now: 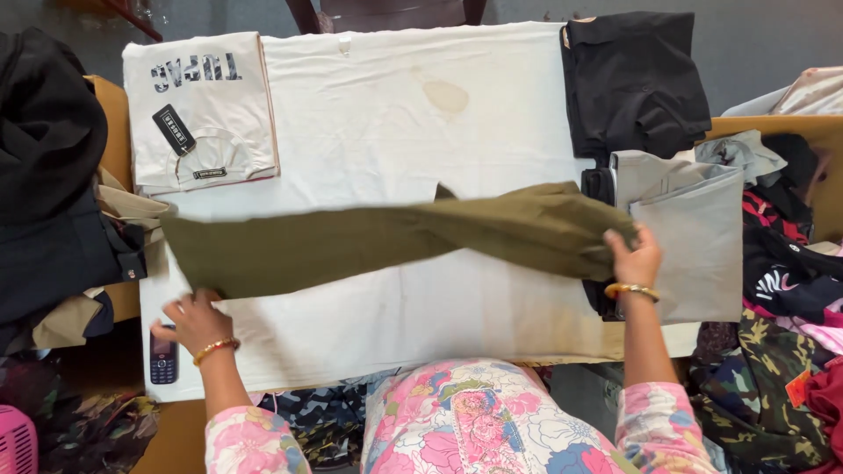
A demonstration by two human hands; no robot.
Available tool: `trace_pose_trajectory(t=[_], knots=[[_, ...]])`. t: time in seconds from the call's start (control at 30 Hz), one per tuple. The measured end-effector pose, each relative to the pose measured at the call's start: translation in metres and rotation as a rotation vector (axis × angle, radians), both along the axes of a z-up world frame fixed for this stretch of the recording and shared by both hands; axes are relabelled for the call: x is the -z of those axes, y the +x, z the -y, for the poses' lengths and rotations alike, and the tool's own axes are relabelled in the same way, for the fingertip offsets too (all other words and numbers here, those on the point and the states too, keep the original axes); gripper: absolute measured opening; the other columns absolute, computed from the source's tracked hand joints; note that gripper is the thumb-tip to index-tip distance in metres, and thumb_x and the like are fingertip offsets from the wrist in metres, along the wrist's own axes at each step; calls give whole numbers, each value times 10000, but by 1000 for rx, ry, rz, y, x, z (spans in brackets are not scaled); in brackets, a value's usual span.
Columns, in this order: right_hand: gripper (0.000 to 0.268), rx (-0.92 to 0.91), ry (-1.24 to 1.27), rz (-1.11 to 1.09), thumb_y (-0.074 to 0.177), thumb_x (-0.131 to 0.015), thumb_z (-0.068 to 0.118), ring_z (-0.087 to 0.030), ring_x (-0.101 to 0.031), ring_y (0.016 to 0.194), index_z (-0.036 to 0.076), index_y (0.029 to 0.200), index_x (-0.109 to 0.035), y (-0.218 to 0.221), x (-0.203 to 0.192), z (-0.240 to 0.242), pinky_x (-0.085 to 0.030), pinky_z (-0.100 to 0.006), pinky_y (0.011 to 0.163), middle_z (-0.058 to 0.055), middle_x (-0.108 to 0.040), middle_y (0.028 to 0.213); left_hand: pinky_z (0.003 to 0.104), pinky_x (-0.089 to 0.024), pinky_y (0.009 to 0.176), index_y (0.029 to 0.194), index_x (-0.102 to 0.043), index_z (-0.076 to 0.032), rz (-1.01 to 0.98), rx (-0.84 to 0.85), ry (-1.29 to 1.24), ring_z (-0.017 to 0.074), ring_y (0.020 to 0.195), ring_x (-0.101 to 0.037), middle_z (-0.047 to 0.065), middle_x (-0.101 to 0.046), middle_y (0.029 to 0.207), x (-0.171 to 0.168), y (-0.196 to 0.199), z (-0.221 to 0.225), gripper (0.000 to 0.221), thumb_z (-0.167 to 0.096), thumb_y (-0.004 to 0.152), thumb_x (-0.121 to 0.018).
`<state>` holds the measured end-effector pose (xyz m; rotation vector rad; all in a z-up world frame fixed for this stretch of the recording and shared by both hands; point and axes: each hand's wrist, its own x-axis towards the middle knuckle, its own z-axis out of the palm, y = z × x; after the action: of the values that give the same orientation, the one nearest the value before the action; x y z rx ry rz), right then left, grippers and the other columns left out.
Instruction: The person folds various clothing items, including shirts and pants, and organizes them into a pink laundry basket.
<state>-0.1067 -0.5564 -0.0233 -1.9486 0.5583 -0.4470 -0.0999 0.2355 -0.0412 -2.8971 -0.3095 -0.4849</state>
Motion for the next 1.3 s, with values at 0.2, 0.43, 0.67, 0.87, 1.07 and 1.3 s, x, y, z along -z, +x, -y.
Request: trace_pose_trajectory(t=[0.2, 0.43, 0.67, 0.87, 1.07, 1.3], knots=[[952, 2, -38, -517, 775, -838, 209, -255, -701, 986, 155, 1587, -344, -39, 32, -54, -558, -398, 881, -153, -691, 1148, 615, -247, 1051, 920, -708, -231, -305, -308, -275, 283, 1177, -503, 23, -638, 1056, 44, -19, 18, 254, -70, 724, -699], [1119, -218, -571, -315, 617, -905, 251, -415, -433, 1341, 165, 1578, -340, -59, 15, -104, -397, -542, 1086, -252, -462, 1476, 552, -420, 932, 1449, -525, -264, -102, -73, -529, 318, 1155, -569, 90, -609, 1165, 19, 62, 83, 716, -28, 781, -627], [608, -353, -1157, -383, 668, -715, 131, -286, -460, 1410, 240, 1265, -679, -65, 30, -117, -361, -483, 1105, -90, -535, 1507, 454, -576, 826, 1452, -547, -354, -565, -441, -1068, 369, 835, -769, 154, -758, 881, -10, 145, 117, 516, -240, 956, -462], [346, -368, -1123, -339, 783, -697, 168, -288, -584, 1190, 156, 1128, -704, -51, 47, -93, -462, -464, 901, -72, -659, 1240, 447, -566, 790, 947, -813, -131, -402, -351, -725, 330, 835, -693, 137, -753, 922, 88, 163, 86, 269, -387, 896, -747], [272, -248, -961, -170, 795, -654, 55, -312, -598, 1111, 128, 1054, -689, -28, -33, -79, -484, -465, 931, -86, -668, 1092, 370, -562, 714, 1379, -672, -209, -125, -418, -2175, 122, 709, -580, -24, -601, 807, 44, 140, 61, 544, 36, 897, -615], [233, -193, -946, 105, 916, -638, -9, -358, -608, 1058, 54, 1138, -676, 33, -142, -56, -496, -470, 947, -129, -680, 1123, 312, -546, 702, 1517, -573, -189, -126, -323, -2288, 100, 797, -618, -16, -663, 1035, -38, 128, 49, 697, 85, 878, -510]])
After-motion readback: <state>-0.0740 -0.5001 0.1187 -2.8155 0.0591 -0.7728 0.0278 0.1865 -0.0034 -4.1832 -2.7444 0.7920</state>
